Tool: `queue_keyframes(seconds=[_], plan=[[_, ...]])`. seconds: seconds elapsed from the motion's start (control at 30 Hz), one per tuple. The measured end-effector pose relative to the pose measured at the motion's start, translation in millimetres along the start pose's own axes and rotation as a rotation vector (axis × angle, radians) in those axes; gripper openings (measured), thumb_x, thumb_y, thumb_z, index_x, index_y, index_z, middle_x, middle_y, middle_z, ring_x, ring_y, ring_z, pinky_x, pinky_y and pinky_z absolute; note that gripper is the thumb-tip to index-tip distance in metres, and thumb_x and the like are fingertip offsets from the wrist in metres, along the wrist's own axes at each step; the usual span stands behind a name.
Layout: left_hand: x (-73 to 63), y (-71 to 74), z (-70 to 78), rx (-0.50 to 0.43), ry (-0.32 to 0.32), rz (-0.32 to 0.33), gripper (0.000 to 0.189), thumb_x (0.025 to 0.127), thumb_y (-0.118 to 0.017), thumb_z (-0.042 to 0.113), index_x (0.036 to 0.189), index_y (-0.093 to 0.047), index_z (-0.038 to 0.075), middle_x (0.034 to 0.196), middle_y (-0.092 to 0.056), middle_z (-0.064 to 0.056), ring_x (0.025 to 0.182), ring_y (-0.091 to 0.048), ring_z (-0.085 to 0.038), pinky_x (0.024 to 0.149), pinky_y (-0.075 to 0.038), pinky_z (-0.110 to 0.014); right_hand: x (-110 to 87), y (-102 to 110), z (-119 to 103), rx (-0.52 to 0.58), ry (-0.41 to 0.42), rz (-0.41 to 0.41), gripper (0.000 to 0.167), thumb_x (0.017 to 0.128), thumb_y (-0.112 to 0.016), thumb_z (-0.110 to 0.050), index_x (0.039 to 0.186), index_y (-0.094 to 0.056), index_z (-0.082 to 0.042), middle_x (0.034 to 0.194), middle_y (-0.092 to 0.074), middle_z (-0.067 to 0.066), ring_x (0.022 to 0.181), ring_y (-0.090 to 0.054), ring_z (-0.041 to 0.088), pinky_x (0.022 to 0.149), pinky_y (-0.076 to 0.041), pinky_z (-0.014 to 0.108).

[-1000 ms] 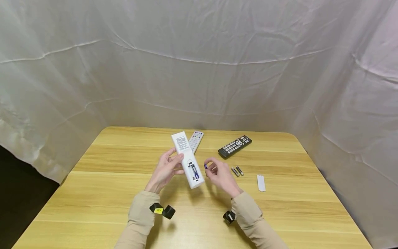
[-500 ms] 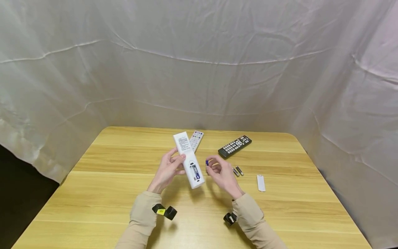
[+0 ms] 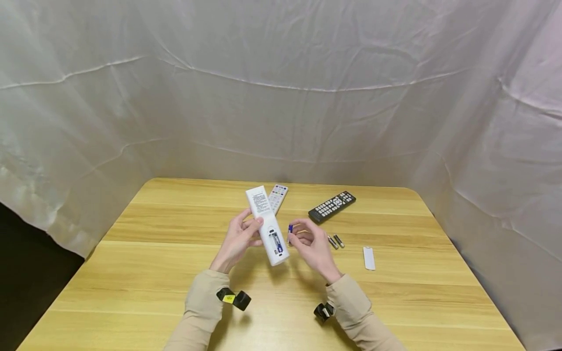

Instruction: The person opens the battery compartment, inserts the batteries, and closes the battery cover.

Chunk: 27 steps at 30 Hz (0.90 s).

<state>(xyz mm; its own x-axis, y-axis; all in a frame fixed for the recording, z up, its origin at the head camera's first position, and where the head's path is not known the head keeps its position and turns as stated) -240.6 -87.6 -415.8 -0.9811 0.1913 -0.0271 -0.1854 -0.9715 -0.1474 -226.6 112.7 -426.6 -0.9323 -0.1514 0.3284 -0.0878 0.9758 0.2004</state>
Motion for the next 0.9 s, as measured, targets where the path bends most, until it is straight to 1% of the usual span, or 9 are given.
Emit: queue_keyframes(seconds=[0.07, 0.2, 0.4, 0.47, 0.53, 0.63, 0.73, 0.8, 0.9], plan=[[0.4, -0.4, -0.4, 0.000, 0.001, 0.005, 0.048, 0.105, -0.046, 0.006, 0.152, -0.035, 0.000, 0.129, -0.061, -0.036, 0.081, -0.073, -0.011, 0.072, -0.066, -0.029, -1.0, -1.1, -0.9, -0.005, 0.030, 0.012, 0.029, 0.088, -0.068, 0.008, 0.116, -0.062, 0.006, 0.097, -0.068, 0.029, 0.081, -0.073, 0.037, 0.076, -0.066, 0.038], [1.3, -0.9, -0.9, 0.005, -0.002, 0.008, 0.048, 0.105, -0.046, 0.006, 0.152, -0.036, 0.000, 0.127, -0.063, -0.035, 0.080, -0.072, -0.010, 0.071, -0.065, -0.028, -2.4, -2.5, -1.7, -0.029, 0.091, 0.034, 0.029, 0.087, -0.070, 0.006, 0.116, -0.063, 0.006, 0.097, -0.069, 0.027, 0.082, -0.073, 0.035, 0.075, -0.065, 0.027], [1.8, -1.1, -1.3, 0.014, -0.005, 0.012, 0.048, 0.105, -0.047, 0.006, 0.151, -0.037, 0.000, 0.127, -0.063, -0.035, 0.080, -0.072, -0.010, 0.071, -0.065, -0.028, -3.6, -4.3, -3.6, -0.072, 0.129, 0.064, 0.028, 0.087, -0.073, 0.002, 0.114, -0.065, 0.001, 0.095, -0.073, 0.020, 0.082, -0.069, 0.010, 0.079, -0.064, 0.023], [1.9, -1.3, -1.5, 0.016, -0.005, 0.012, 0.048, 0.105, -0.047, 0.006, 0.151, -0.037, 0.000, 0.127, -0.063, -0.035, 0.081, -0.072, -0.011, 0.072, -0.065, -0.029, -4.6, -5.6, -6.0, -0.076, 0.155, 0.068, 0.028, 0.087, -0.073, 0.002, 0.114, -0.065, 0.002, 0.095, -0.073, 0.020, 0.083, -0.068, 0.007, 0.079, -0.063, 0.024], [1.9, -1.5, -1.8, 0.020, -0.004, 0.011, 0.048, 0.105, -0.047, 0.006, 0.152, -0.037, 0.001, 0.128, -0.062, -0.036, 0.082, -0.072, -0.012, 0.073, -0.066, -0.030, -5.6, -7.8, -8.4, -0.076, 0.180, 0.068, 0.028, 0.087, -0.073, 0.002, 0.113, -0.065, 0.003, 0.095, -0.073, 0.021, 0.083, -0.069, 0.010, 0.079, -0.064, 0.025], [2.0, -1.7, -2.4, 0.030, -0.002, 0.014, 0.049, 0.105, -0.047, 0.006, 0.152, -0.037, 0.002, 0.128, -0.062, -0.035, 0.084, -0.073, -0.013, 0.074, -0.066, -0.031, -6.6, -11.6, -11.6, -0.078, 0.208, 0.063, 0.027, 0.086, -0.073, 0.004, 0.113, -0.065, 0.004, 0.095, -0.073, 0.021, 0.083, -0.070, 0.017, 0.079, -0.064, 0.026], [2.1, -1.4, -3.1, 0.039, -0.001, 0.020, 0.049, 0.104, -0.048, 0.006, 0.152, -0.038, 0.002, 0.128, -0.063, -0.035, 0.086, -0.073, -0.015, 0.074, -0.066, -0.031, -7.4, -15.1, -13.2, -0.086, 0.215, 0.062, 0.026, 0.086, -0.072, 0.005, 0.112, -0.065, 0.004, 0.095, -0.074, 0.020, 0.083, -0.071, 0.025, 0.080, -0.064, 0.027], [2.0, -1.3, -3.5, 0.043, -0.001, 0.022, 0.049, 0.104, -0.048, 0.006, 0.151, -0.038, 0.003, 0.128, -0.063, -0.035, 0.086, -0.073, -0.015, 0.074, -0.066, -0.032, -8.0, -16.9, -13.3, -0.090, 0.215, 0.061, 0.026, 0.087, -0.072, 0.006, 0.112, -0.065, 0.006, 0.095, -0.073, 0.022, 0.083, -0.071, 0.031, 0.081, -0.065, 0.030], [1.8, -1.5, -4.0, 0.046, -0.004, 0.023, 0.048, 0.104, -0.048, 0.006, 0.151, -0.039, 0.003, 0.128, -0.063, -0.035, 0.085, -0.073, -0.015, 0.075, -0.066, -0.032, -9.0, -19.1, -12.3, -0.101, 0.224, 0.053, 0.026, 0.087, -0.072, 0.005, 0.112, -0.065, 0.005, 0.096, -0.074, 0.021, 0.083, -0.072, 0.033, 0.082, -0.065, 0.032]])
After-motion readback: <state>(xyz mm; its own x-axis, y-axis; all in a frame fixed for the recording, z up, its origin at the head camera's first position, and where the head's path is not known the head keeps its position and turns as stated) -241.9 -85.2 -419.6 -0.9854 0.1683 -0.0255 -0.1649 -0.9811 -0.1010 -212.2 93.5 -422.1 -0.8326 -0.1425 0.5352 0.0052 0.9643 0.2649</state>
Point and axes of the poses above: each hand's wrist, its own x-axis towards the middle knuckle, its own y-axis out of the back of the hand, z = x × y, the point moved 3 cm from there along x, towards the middle knuckle
